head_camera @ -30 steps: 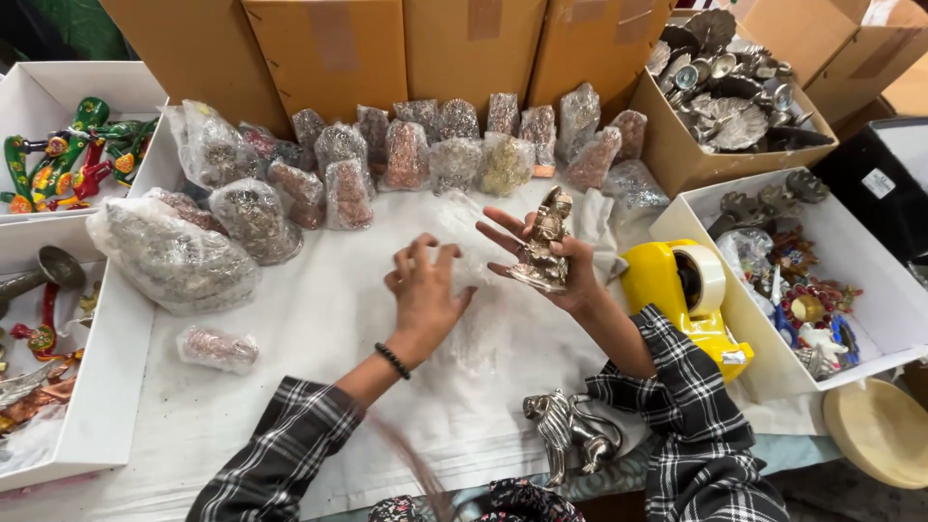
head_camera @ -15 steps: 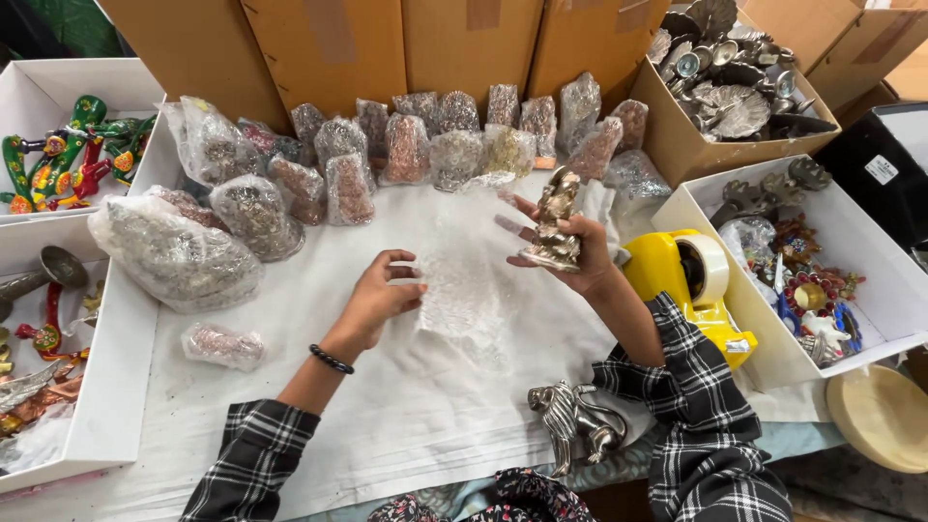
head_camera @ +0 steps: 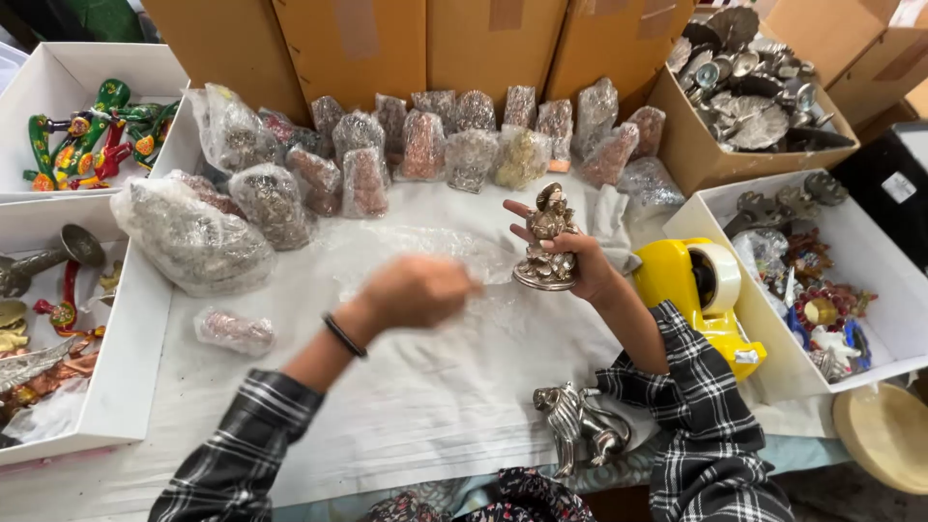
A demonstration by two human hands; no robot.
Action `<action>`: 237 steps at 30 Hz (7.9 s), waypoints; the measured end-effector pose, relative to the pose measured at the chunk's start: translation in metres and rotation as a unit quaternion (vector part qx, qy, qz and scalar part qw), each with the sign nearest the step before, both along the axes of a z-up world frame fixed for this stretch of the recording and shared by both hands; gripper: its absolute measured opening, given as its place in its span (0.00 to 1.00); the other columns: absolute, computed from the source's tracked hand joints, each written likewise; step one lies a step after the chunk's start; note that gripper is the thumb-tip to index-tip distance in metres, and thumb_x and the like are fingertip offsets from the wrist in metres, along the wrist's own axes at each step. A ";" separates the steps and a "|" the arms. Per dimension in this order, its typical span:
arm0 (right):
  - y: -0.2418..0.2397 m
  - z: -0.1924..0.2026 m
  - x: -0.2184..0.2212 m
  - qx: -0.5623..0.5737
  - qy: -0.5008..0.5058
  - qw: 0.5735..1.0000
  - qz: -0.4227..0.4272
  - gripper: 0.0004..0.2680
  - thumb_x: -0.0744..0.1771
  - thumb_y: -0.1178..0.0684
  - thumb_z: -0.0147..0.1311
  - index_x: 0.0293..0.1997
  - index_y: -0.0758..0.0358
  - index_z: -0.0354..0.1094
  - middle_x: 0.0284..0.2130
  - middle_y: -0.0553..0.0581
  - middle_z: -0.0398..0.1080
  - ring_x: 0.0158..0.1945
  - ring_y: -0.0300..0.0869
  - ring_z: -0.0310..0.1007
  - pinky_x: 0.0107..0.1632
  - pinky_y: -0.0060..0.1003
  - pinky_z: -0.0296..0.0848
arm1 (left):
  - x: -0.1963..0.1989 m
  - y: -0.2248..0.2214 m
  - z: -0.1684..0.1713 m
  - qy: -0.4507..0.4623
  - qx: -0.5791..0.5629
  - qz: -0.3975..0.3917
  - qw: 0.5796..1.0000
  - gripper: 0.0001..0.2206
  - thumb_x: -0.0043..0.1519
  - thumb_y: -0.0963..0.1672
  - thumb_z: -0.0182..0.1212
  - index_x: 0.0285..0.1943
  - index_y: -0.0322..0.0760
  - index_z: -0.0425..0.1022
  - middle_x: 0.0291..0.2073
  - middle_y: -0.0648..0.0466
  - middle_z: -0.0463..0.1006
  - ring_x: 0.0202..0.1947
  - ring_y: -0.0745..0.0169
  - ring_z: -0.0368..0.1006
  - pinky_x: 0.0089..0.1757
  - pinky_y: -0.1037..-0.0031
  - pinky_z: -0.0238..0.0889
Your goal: The person wipes a small silver figurine with a white cloth, turning it to clean all sides. They then place the figurine on a sheet of bubble wrap, wrap it, and secure the package with tape from a yellow dispenser.
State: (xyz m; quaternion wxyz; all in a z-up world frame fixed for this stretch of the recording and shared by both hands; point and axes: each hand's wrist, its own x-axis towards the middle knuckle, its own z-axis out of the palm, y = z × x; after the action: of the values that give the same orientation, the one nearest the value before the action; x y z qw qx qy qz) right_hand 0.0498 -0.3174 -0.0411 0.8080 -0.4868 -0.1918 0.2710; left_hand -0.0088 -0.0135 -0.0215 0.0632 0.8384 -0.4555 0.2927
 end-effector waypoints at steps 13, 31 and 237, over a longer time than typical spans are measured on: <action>-0.006 0.029 -0.006 0.224 0.119 0.966 0.053 0.17 0.63 0.50 0.56 0.56 0.67 0.63 0.74 0.66 0.48 0.74 0.67 0.49 0.66 0.75 0.63 | -0.009 -0.066 -0.088 0.303 -0.091 0.045 0.948 0.08 0.63 0.43 0.60 0.45 0.33 0.78 0.42 0.47 0.80 0.41 0.50 0.78 0.42 0.65 0.73; 0.010 0.022 -0.030 0.063 0.308 0.948 0.040 0.20 0.65 0.51 0.49 0.60 0.76 0.61 0.52 0.71 0.72 0.54 0.59 0.75 0.61 0.71 0.68 | 0.033 -0.096 -0.111 0.510 -0.309 -0.064 0.800 0.15 0.58 0.37 0.64 0.54 0.26 0.73 0.41 0.49 0.81 0.39 0.60 0.77 0.40 0.70 0.74; 0.067 0.009 0.109 -0.589 -0.576 0.567 0.007 0.33 0.56 0.48 0.71 0.69 0.48 0.61 0.63 0.57 0.66 0.66 0.56 0.62 0.59 0.61 0.57 | 0.069 -0.041 -0.069 0.310 -0.261 0.041 0.913 0.06 0.60 0.46 0.64 0.44 0.48 0.82 0.40 0.55 0.79 0.45 0.58 0.75 0.47 0.61 0.59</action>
State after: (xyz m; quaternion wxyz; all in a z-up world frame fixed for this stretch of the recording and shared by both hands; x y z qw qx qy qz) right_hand 0.1583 -0.2501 -0.0321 0.0592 -0.9065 -0.4179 -0.0077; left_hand 0.0599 -0.0544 -0.0907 0.4060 0.8584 -0.2857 0.1288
